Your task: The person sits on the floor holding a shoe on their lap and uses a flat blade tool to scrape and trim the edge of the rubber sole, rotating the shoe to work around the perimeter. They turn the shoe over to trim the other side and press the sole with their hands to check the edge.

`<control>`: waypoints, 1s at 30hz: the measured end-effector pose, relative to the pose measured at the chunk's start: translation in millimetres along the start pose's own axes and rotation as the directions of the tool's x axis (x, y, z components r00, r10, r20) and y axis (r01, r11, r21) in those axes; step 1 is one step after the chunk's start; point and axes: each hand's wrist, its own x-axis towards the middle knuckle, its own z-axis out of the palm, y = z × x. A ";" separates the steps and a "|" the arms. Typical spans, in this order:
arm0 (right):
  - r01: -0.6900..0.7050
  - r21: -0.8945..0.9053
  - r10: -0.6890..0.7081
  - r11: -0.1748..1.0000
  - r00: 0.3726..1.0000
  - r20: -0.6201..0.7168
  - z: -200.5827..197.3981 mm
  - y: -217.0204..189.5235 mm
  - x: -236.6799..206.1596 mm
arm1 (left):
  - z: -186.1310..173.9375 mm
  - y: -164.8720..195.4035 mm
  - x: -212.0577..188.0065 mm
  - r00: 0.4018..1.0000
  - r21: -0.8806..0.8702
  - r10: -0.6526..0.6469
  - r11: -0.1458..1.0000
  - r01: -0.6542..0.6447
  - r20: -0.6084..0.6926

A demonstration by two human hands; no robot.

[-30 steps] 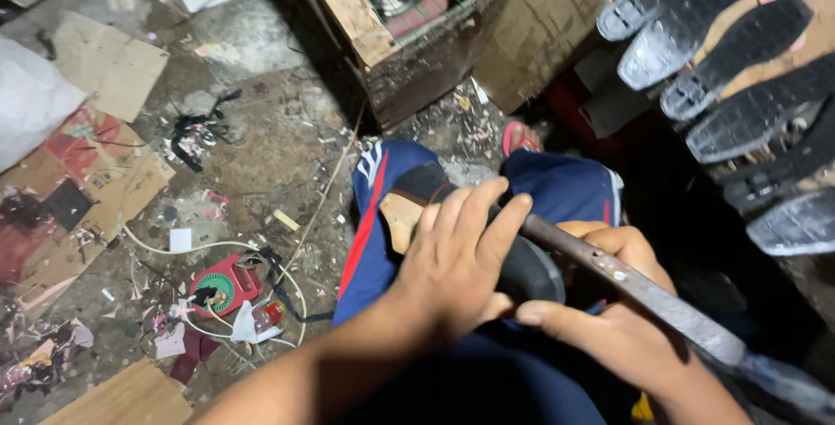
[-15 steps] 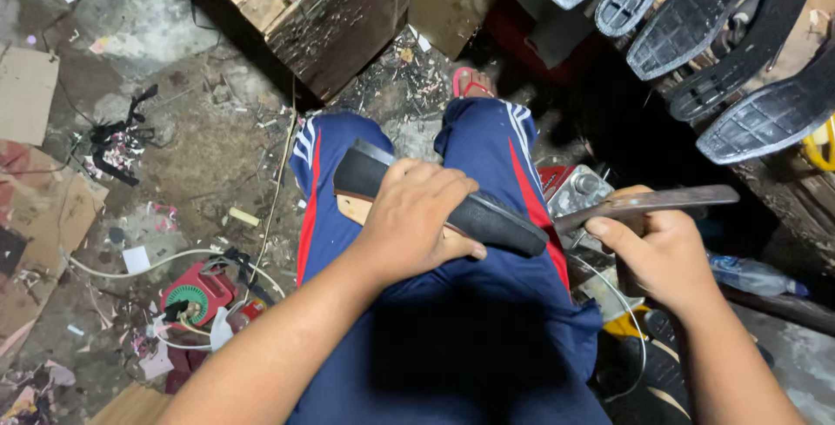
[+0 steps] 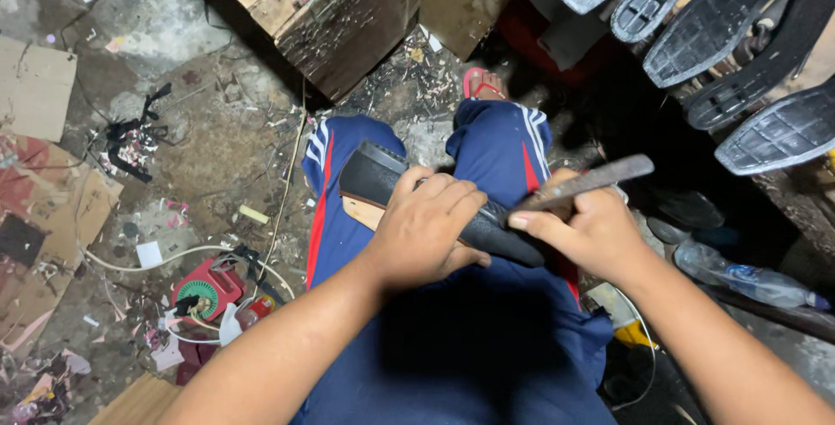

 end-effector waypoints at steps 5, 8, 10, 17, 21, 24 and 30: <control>-0.025 -0.275 0.050 0.961 0.995 0.086 3.1 -32.8 15.2 | -3.3 -0.2 -6.7 1.000 -0.045 0.014 0.999 -0.015 -0.015; 0.097 -0.175 -0.087 0.980 0.994 0.067 2.9 -40.0 10.1 | -16.2 -10.1 -16.9 0.990 -0.002 -0.027 1.000 0.027 -0.137; 0.036 -0.155 -0.023 0.987 0.996 0.082 3.6 -41.2 6.2 | -26.0 -21.1 -27.6 0.943 0.050 -0.182 0.978 0.203 -0.280; 0.069 -0.139 -0.062 0.988 0.996 0.056 14.5 -42.9 18.6 | -13.1 -50.7 -41.5 0.746 -0.068 -0.510 0.842 0.536 -0.430; -0.034 -0.113 0.042 0.993 0.997 0.069 23.5 -42.4 34.2 | -10.4 -52.7 -42.7 0.741 -0.058 -0.509 0.839 0.541 -0.437; 0.018 -0.110 -0.010 0.994 0.997 0.070 29.8 -43.0 43.8 | -12.6 -52.4 -41.3 0.739 -0.058 -0.511 0.837 0.544 -0.439; 0.090 -0.227 -0.058 0.970 0.988 0.145 36.0 -63.5 63.0 | -11.6 -53.7 -41.5 0.739 -0.084 -0.531 0.831 0.550 -0.414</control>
